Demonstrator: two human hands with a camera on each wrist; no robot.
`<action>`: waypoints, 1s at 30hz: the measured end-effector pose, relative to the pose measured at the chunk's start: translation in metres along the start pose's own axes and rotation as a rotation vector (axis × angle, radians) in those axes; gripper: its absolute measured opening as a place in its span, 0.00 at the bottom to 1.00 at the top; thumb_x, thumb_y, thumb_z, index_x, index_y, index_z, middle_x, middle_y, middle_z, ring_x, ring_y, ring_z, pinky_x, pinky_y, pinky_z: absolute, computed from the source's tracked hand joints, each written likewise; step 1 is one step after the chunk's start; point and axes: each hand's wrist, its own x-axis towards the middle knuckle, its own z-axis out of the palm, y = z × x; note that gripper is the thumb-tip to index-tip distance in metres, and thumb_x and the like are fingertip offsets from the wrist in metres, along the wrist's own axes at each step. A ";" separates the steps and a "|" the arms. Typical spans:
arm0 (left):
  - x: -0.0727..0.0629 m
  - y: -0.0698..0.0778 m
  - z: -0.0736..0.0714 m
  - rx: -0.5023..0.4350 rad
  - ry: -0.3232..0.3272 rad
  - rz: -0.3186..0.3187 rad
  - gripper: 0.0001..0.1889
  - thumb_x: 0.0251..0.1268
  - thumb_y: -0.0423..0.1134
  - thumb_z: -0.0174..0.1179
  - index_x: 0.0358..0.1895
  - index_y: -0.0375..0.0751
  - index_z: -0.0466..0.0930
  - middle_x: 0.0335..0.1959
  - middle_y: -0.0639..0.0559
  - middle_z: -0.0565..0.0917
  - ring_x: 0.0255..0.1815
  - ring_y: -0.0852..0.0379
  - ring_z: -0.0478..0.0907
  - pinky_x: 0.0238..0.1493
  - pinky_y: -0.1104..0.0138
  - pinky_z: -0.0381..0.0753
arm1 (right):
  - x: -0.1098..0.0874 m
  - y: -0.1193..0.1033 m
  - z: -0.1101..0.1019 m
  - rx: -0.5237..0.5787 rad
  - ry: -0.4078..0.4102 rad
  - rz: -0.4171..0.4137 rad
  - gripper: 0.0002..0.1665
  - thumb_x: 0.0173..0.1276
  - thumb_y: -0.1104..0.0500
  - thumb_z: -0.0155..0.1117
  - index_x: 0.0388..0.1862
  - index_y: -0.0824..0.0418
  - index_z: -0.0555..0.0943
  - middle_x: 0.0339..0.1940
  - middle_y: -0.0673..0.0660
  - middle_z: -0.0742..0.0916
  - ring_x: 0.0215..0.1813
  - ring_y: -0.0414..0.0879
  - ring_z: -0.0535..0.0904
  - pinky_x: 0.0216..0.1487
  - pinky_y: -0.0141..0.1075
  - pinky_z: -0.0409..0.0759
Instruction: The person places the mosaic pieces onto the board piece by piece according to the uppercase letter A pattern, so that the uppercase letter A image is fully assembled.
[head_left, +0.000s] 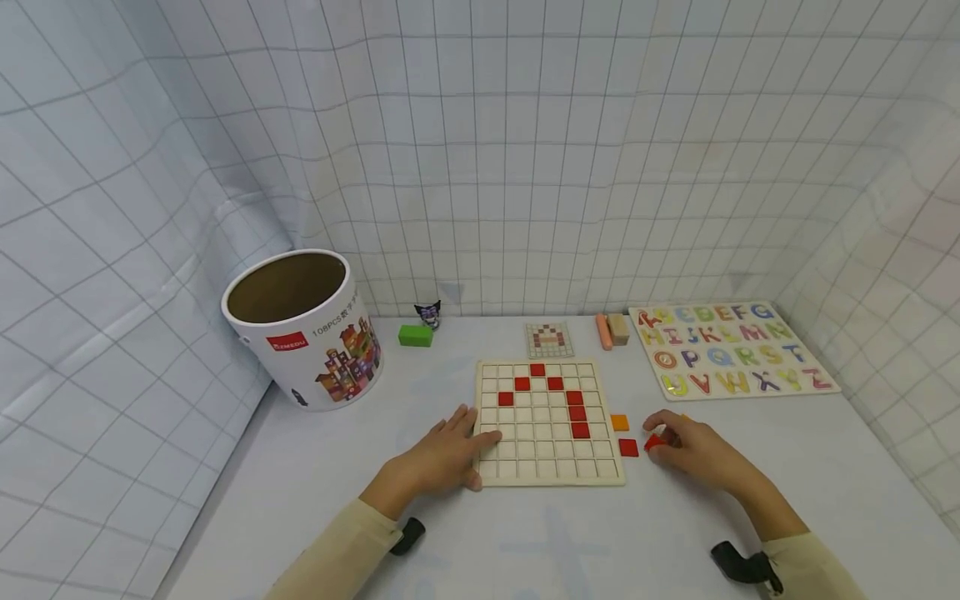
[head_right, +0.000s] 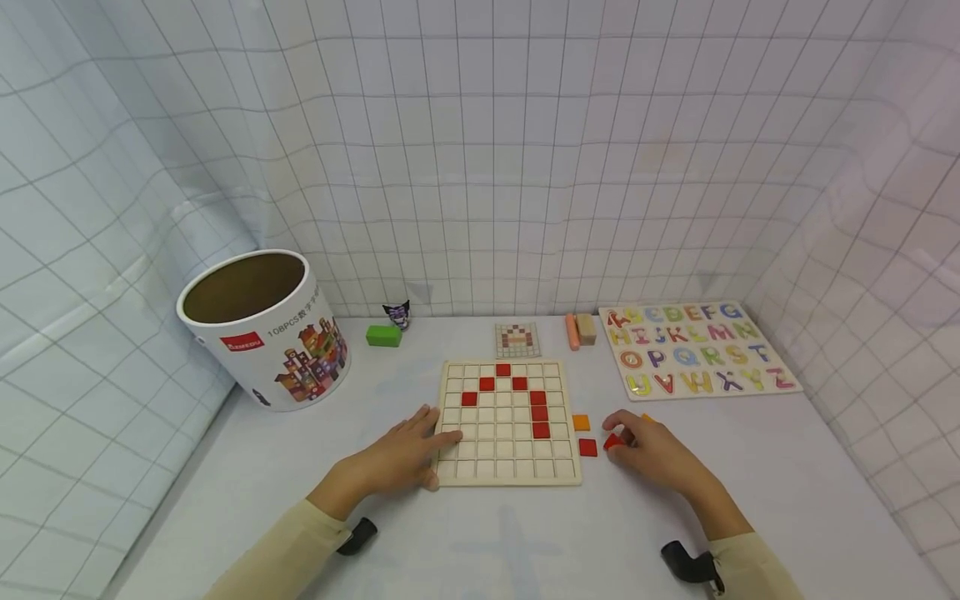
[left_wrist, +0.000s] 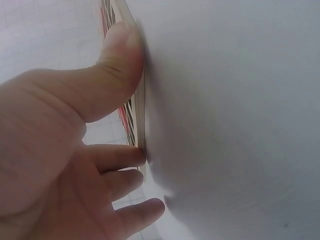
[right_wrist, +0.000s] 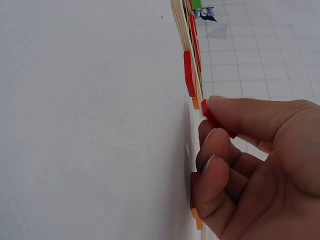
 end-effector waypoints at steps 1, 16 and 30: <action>0.000 0.000 0.000 0.000 0.000 0.000 0.41 0.58 0.51 0.70 0.77 0.56 0.67 0.82 0.34 0.53 0.84 0.36 0.43 0.76 0.39 0.53 | 0.000 0.001 -0.001 0.020 -0.010 0.001 0.13 0.71 0.58 0.67 0.53 0.55 0.79 0.29 0.52 0.79 0.29 0.45 0.75 0.31 0.33 0.74; 0.002 0.001 -0.002 0.002 0.012 -0.005 0.42 0.56 0.53 0.71 0.76 0.57 0.68 0.82 0.35 0.54 0.84 0.35 0.41 0.76 0.37 0.51 | 0.001 -0.003 -0.010 0.347 -0.023 0.045 0.26 0.68 0.52 0.72 0.60 0.63 0.79 0.31 0.59 0.81 0.31 0.51 0.79 0.32 0.37 0.80; 0.004 -0.007 -0.004 -0.045 0.018 -0.021 0.43 0.52 0.55 0.76 0.75 0.58 0.71 0.81 0.39 0.57 0.83 0.35 0.46 0.76 0.36 0.50 | 0.001 -0.004 -0.003 0.442 0.000 0.060 0.30 0.69 0.54 0.71 0.64 0.67 0.76 0.32 0.61 0.84 0.34 0.52 0.81 0.35 0.37 0.82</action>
